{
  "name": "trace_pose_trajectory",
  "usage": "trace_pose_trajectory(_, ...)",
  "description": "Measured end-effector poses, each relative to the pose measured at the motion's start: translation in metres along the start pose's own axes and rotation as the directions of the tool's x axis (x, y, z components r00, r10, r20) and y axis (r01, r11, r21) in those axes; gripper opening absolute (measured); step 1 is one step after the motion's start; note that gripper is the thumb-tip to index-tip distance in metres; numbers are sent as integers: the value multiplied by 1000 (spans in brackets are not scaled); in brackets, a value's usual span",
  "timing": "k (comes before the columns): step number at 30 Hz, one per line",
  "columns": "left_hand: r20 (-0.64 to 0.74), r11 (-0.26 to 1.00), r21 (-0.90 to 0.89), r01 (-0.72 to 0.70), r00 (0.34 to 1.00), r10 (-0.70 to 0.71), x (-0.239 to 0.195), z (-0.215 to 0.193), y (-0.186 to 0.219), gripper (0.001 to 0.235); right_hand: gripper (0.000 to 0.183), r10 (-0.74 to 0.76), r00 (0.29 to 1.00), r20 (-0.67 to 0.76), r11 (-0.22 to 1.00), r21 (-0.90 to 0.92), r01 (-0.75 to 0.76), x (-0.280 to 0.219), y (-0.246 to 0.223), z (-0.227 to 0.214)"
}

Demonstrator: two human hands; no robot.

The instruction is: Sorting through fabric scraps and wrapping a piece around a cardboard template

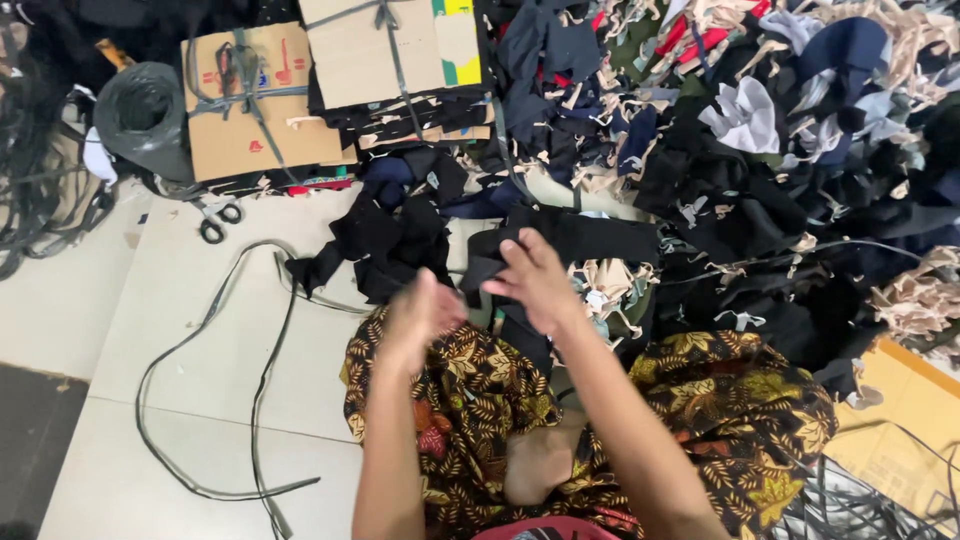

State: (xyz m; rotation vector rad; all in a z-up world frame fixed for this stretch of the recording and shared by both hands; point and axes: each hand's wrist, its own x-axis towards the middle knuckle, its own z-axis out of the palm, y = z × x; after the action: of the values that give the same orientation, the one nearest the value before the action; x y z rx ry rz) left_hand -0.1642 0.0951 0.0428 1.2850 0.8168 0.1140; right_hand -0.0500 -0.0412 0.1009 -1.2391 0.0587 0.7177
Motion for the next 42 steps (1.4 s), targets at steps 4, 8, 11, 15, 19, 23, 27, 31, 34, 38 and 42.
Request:
trace_pose_trajectory(4, 405, 741, -609, 283, 914, -17, -8, 34, -5, 68, 62, 46, 998, -41, 994, 104, -41, -35, 29, 1)
trace_pose_trajectory(8, 99, 889, -433, 145, 989, -113, 7, 34, -25, 70, 37, 135, 983, 124, 989, 42, -141, -75, 48, -33)
trace_pose_trajectory(11, -57, 957, 289, -16, 998, 34, -34, 53, 21, 83, 44, 112, 975, 190, 983, -163, -81, -72, 33, -59)
trace_pose_trajectory(15, 562, 612, 637, -469, 826, 49, -79, 71, 56, 60, 80, 89, 963, 254, 996, -1, -92, -34, 52, -100)
trace_pose_trajectory(19, 677, 417, 655, -630, 734, 45, -71, 78, 54, 67, 36, -50, 996, 73, 994, 102, 43, -31, 34, -123)
trace_pose_trajectory(23, 679, 639, 588, -496, 732, -56, -40, 68, 41, 72, 31, -136, 989, -62, 985, -116, 129, -36, 20, -169)
trace_pose_trajectory(27, 695, 662, 544, -515, 718, -13, 7, 60, 30, 29, 27, -212, 964, -159, 925, -351, 145, -39, 12, -231)
trace_pose_trajectory(31, 709, 576, 516, -634, 694, 128, 27, 74, 0, 16, 22, -240, 956, -168, 871, -473, 135, -44, 7, -251)
trace_pose_trajectory(34, 714, 520, 491, -699, 665, 219, 9, 108, -39, 48, 21, -234, 957, -170, 919, -360, 161, -49, 13, -245)
trace_pose_trajectory(38, 728, 591, 324, -739, 594, 344, -10, 144, -93, 53, 25, -191, 981, -41, 974, -128, 185, -64, 4, -210)
trace_pose_trajectory(42, 649, 650, 269, -711, 632, 423, -7, 143, -128, 25, 24, -234, 972, -1, 950, -212, 228, -64, -2, -218)
